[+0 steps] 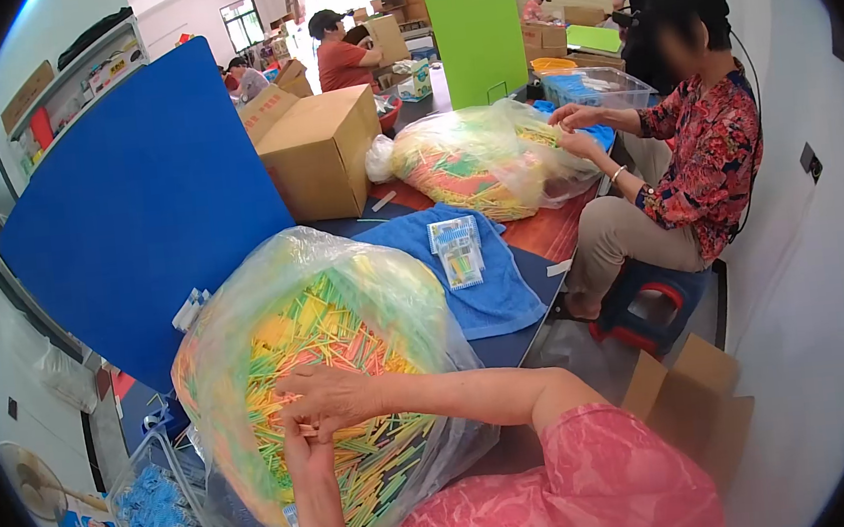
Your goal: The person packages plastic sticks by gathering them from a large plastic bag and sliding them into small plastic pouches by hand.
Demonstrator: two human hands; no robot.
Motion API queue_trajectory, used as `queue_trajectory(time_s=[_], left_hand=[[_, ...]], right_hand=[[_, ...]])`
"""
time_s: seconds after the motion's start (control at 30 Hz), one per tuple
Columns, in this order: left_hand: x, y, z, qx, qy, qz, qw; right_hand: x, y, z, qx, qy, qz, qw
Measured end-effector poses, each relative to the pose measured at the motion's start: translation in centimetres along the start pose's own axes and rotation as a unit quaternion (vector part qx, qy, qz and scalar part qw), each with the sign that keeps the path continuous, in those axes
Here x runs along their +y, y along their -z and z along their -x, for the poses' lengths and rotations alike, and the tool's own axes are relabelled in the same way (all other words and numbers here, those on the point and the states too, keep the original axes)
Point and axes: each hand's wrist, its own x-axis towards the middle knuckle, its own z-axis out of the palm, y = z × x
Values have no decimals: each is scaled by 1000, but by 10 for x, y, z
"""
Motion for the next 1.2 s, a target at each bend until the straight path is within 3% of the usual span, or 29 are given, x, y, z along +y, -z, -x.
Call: queue_trajectory(time_s=[0.13, 0.2, 0.23, 0.33, 0.4, 0.5, 0.57, 0.63, 0.7, 0.77, 0.83, 0.87, 0.9, 0.93, 1.03, 1.2], left_hand=[[-2, -22, 17, -67, 46, 29, 996], [3, -40, 22, 15, 27, 64, 997], [6, -35, 20, 10, 27, 62, 998], [13, -22, 17, -55, 8, 22, 998], [10, -32, 21, 36, -18, 51, 998], [8, -29, 16, 53, -29, 124, 990], [9, -30, 20, 68, -43, 105, 991], [8, -35, 26, 79, -38, 84, 993], [14, -34, 31, 77, -86, 46, 992], [6, -13, 26, 45, -66, 38, 996], [0, -2, 26, -178, 16, -37, 983], [-6, -16, 30, -178, 20, -37, 983], [-14, -32, 35, -100, 17, -52, 993], [-17, -44, 39, -22, 14, -67, 997], [-9, -50, 36, 21, 62, -102, 993], [-15, -49, 34, -81, 87, -91, 989]], right_hand=[[8, -1, 8, -8, 52, -59, 997], [3, 6, 7, 22, 80, -81, 993], [-1, 8, 9, 24, 81, -77, 993], [-10, 0, 15, 88, 20, 9, 996], [-14, -9, 18, 125, 46, 37, 990], [-14, -18, 26, 157, 29, -20, 987], [-15, -21, 32, 160, -11, -47, 986], [-17, -8, 32, 115, 16, -54, 992], [-25, 6, 33, 140, -54, -92, 984], [-18, 7, 29, 236, -68, -109, 963], [-12, -10, 33, 224, -79, -76, 968], [-11, -18, 34, 197, -56, -32, 978], [-8, -24, 36, 170, -31, 13, 985], [-6, -25, 39, 116, -45, -29, 992], [-13, 13, 31, 88, 18, -28, 996], [5, 15, 24, 80, 65, -9, 995]])
